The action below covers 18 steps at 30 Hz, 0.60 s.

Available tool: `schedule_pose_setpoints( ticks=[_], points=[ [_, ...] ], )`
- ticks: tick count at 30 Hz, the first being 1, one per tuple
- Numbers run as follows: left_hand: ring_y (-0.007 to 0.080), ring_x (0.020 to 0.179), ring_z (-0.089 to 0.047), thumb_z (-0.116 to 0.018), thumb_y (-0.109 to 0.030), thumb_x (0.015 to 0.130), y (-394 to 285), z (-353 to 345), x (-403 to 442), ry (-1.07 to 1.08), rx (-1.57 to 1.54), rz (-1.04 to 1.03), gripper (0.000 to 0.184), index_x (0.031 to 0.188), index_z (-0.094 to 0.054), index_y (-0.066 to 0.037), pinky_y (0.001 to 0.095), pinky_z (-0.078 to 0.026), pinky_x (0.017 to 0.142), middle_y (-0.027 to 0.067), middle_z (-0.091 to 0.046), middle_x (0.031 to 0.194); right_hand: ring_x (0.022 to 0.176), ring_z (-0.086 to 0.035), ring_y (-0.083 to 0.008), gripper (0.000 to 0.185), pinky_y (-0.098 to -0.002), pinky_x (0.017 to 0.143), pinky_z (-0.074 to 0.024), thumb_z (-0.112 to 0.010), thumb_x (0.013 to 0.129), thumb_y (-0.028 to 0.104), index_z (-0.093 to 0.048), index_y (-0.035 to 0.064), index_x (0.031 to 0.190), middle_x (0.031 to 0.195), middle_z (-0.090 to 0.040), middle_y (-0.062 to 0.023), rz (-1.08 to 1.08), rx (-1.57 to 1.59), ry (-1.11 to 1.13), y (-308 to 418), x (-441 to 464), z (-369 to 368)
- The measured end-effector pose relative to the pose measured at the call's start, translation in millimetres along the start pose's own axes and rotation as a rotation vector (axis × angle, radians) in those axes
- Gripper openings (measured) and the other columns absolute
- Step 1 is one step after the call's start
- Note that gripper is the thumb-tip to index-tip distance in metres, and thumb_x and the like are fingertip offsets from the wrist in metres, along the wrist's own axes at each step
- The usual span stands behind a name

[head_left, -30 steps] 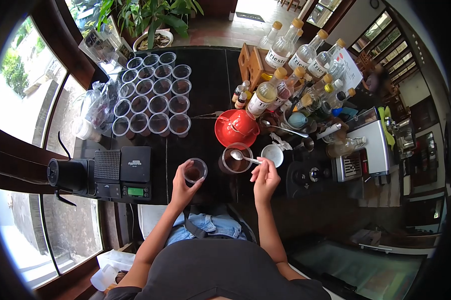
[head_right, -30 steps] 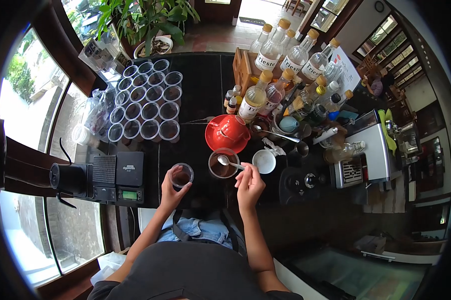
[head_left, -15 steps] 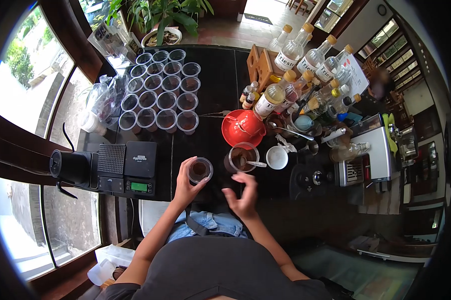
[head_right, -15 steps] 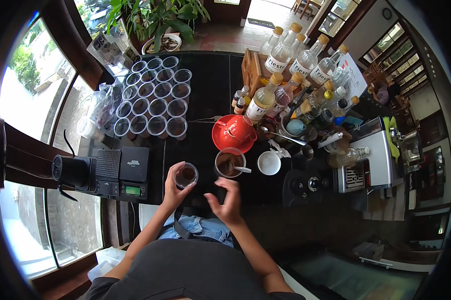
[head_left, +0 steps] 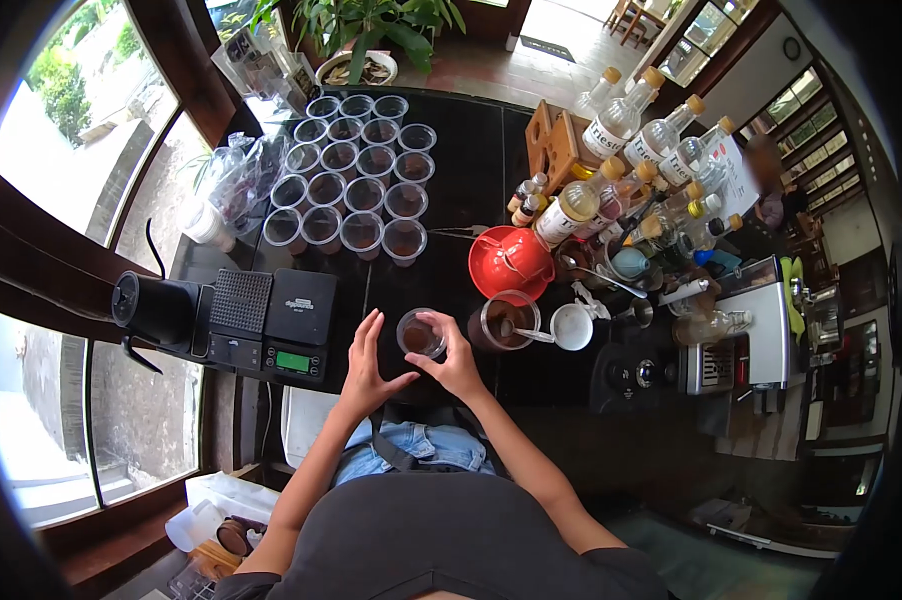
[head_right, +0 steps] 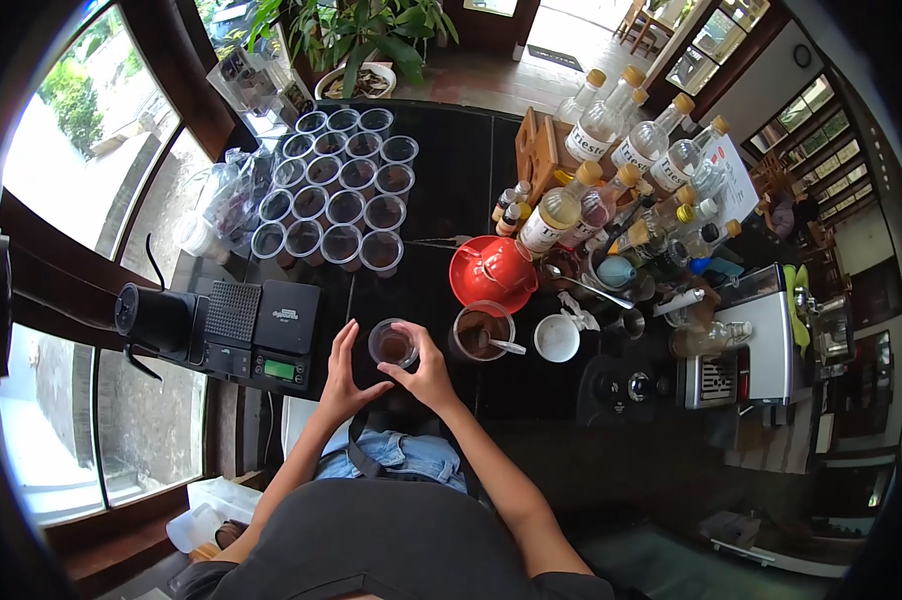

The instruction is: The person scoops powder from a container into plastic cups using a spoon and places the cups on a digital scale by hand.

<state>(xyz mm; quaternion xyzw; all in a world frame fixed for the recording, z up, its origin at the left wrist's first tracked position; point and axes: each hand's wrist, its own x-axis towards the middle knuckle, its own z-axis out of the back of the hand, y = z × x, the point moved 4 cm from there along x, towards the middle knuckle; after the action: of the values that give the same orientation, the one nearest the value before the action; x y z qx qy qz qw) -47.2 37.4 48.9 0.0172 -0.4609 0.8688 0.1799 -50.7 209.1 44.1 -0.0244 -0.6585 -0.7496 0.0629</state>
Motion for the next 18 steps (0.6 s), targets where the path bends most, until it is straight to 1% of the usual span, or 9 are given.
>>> schedule_pose_setpoints(
  ticks=[1,2,4,5,9,11,12,14,18],
  points=[
    [0.0377,0.137,-0.035,-0.089,-0.028,0.061,4,4,-4,-0.029,0.008,-0.014,0.111,0.149,-0.025,-0.006,0.0454,-0.032,0.110,0.0180,-0.029,0.151,0.124,-0.053,-0.0249,0.068,-0.0390,0.106,-0.0408,-0.082,0.074,0.013,-0.047,0.0018,0.131,0.129,-0.056,-0.0147,0.012,-0.063,-0.032,-4,1,1],
    [0.0377,0.137,-0.035,-0.089,-0.028,0.061,7,7,-7,-0.034,0.011,-0.009,0.111,0.149,-0.025,-0.006,0.0454,-0.032,0.110,0.0180,-0.029,0.151,0.124,-0.053,-0.0249,0.068,-0.0390,0.106,-0.0408,-0.082,0.074,0.013,-0.047,0.0018,0.131,0.129,-0.056,-0.0147,0.013,-0.060,-0.024,-6,2,0],
    [0.0373,0.137,-0.035,-0.089,-0.029,0.061,13,15,-14,-0.088,0.004,-0.004,0.111,0.149,-0.026,-0.005,0.0456,-0.031,0.111,0.0179,-0.030,0.151,0.118,-0.058,-0.0244,0.067,-0.0355,0.102,-0.0445,-0.084,0.073,0.013,-0.049,0.0010,0.129,0.125,-0.059,-0.0147,0.018,0.026,-0.007,-6,5,-1],
    [0.0371,0.137,-0.035,-0.089,-0.029,0.062,17,17,-18,-0.088,0.018,0.033,0.109,0.148,-0.026,-0.005,0.0455,-0.031,0.111,0.0181,-0.030,0.151,0.118,-0.057,-0.0247,0.068,-0.0359,0.102,-0.0441,-0.084,0.072,0.013,-0.048,0.0011,0.129,0.125,-0.059,-0.0151,0.032,-0.030,-0.009,-5,6,-1],
    [0.0359,0.140,-0.031,-0.088,-0.028,0.064,25,22,-28,-0.101,0.011,0.062,0.107,0.148,-0.026,-0.003,0.0439,-0.027,0.115,0.0194,-0.030,0.151,0.119,-0.057,-0.0251,0.067,-0.0360,0.103,-0.0440,-0.084,0.073,0.013,-0.048,0.0009,0.129,0.125,-0.059,-0.0156,0.016,-0.032,0.022,-1,9,-2],
    [0.0377,0.137,-0.035,-0.088,-0.028,0.064,26,23,-31,-0.120,0.013,0.058,0.106,0.147,-0.028,-0.005,0.0458,-0.031,0.111,0.0186,-0.031,0.150,0.119,-0.057,-0.0254,0.067,-0.0360,0.103,-0.0439,-0.084,0.072,0.013,-0.049,0.0005,0.128,0.125,-0.059,-0.0160,0.016,-0.021,0.003,-1,10,-3],
    [0.0377,0.137,-0.035,-0.088,-0.028,0.064,26,23,-31,-0.124,0.013,0.060,0.106,0.147,-0.028,-0.005,0.0458,-0.031,0.111,0.0186,-0.031,0.150,0.119,-0.057,-0.0254,0.067,-0.0360,0.103,-0.0439,-0.084,0.072,0.013,-0.049,0.0005,0.128,0.125,-0.059,-0.0160,0.016,-0.022,0.007,-2,11,-3],
    [0.0378,0.137,-0.035,-0.088,-0.028,0.064,25,23,-31,-0.116,0.009,0.067,0.105,0.147,-0.029,-0.005,0.0458,-0.031,0.111,0.0186,-0.031,0.150,0.126,-0.051,-0.0253,0.068,-0.0400,0.109,-0.0381,-0.083,0.075,0.014,-0.045,0.0013,0.131,0.131,-0.055,-0.0163,-0.023,-0.005,0.022,-6,11,-4],
    [0.0380,0.137,-0.035,-0.088,-0.028,0.064,23,22,-28,-0.112,0.008,0.066,0.103,0.146,-0.029,-0.005,0.0458,-0.031,0.111,0.0186,-0.031,0.150,0.127,-0.051,-0.0253,0.068,-0.0405,0.109,-0.0379,-0.083,0.075,0.013,-0.046,0.0008,0.130,0.131,-0.055,-0.0162,-0.066,-0.019,0.015,-9,11,-3]
  ],
)
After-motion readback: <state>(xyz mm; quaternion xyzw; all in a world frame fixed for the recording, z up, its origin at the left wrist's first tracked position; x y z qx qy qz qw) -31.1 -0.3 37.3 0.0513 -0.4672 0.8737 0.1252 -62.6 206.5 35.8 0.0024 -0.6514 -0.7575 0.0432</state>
